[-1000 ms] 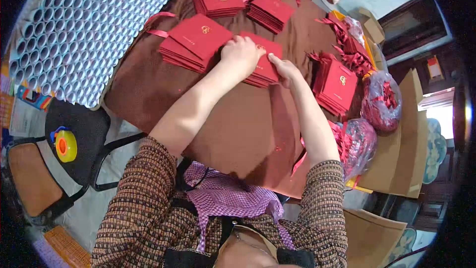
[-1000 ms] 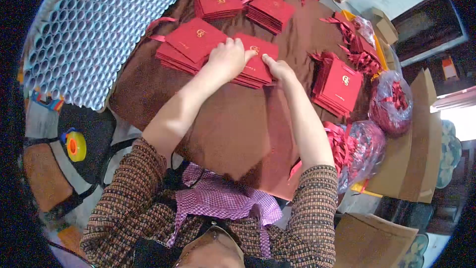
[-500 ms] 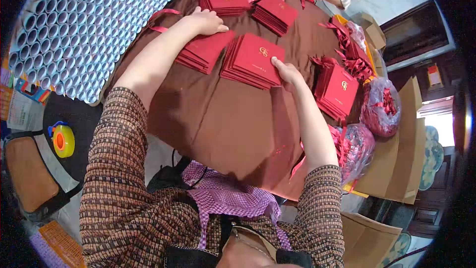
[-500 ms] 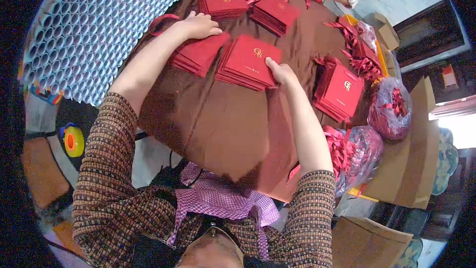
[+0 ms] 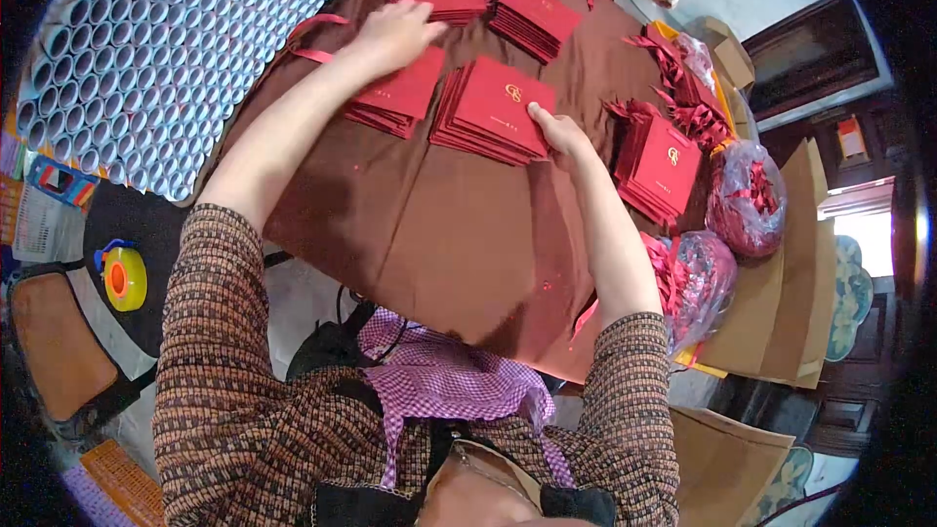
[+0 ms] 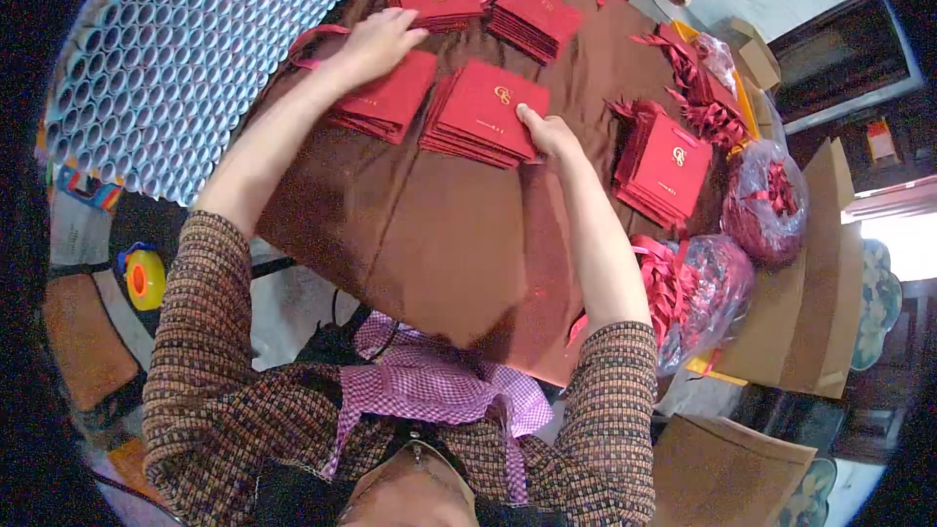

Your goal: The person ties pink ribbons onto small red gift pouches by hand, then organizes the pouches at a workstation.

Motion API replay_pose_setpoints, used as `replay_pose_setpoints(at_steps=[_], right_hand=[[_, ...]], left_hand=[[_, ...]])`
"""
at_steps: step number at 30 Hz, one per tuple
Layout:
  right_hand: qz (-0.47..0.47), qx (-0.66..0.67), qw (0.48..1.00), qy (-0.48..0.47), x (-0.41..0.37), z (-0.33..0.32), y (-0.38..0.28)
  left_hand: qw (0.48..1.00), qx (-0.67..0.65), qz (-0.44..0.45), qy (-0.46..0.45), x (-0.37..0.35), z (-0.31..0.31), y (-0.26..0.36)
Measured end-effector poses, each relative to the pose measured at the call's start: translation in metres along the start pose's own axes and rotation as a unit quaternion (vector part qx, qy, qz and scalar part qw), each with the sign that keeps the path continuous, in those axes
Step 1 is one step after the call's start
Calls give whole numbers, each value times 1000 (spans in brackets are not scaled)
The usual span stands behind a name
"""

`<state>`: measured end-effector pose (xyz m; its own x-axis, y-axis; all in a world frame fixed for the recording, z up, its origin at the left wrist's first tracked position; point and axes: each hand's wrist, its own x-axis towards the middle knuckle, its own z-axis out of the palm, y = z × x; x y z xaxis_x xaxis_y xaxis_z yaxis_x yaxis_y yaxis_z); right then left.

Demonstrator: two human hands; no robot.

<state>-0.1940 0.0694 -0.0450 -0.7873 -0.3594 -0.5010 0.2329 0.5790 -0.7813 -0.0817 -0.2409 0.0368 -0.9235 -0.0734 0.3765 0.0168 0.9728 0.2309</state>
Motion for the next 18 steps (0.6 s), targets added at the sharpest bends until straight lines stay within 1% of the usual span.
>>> replay_pose_setpoints(at_steps=[1, 2, 3, 4, 5, 6, 8, 10, 12, 13, 14, 16, 18], right_hand=[[1, 0, 1000, 0, -14, 3, -11], [19, 14, 1000, 4, -34, 8, -26], [36, 30, 999, 8, -45, 11, -34], [36, 30, 999, 8, -45, 11, -33], [30, -14, 999, 19, -43, 9, -32], [24, -59, 998, 30, -40, 6, -30], [6, -48, 998, 27, -13, 2, -8], [-14, -39, 999, 20, -10, 2, -2], [-22, -17, 999, 27, -16, 5, -5], [-24, -20, 999, 24, -15, 3, -8], [-26, -47, 998, 26, -14, 1, -10], [-26, -72, 997, 24, -18, 2, -8], [-51, -36, 998, 28, -19, 2, -7]], left_hand=[[999, -47, 25, 4, 4, -1, 20], [986, -167, 17, -9, -4, -13, 52], [988, -131, 88, 4, -3, 17, 60], [971, -225, 7, -80, -19, 6, 88], [947, -277, -114, -120, -26, 13, 107], [912, -299, -195, -204, -29, 24, 117], [924, -206, -270, -174, -40, 31, 139], [923, -183, -285, -182, -40, 49, 133], [903, -171, -361, -160, -41, 60, 131], [896, -173, -387, -135, -44, 63, 132], [895, -173, -389, -133, -42, 66, 131], [860, -221, -416, -195, -39, 60, 132], [867, -207, -412, -188, -41, 60, 133]])
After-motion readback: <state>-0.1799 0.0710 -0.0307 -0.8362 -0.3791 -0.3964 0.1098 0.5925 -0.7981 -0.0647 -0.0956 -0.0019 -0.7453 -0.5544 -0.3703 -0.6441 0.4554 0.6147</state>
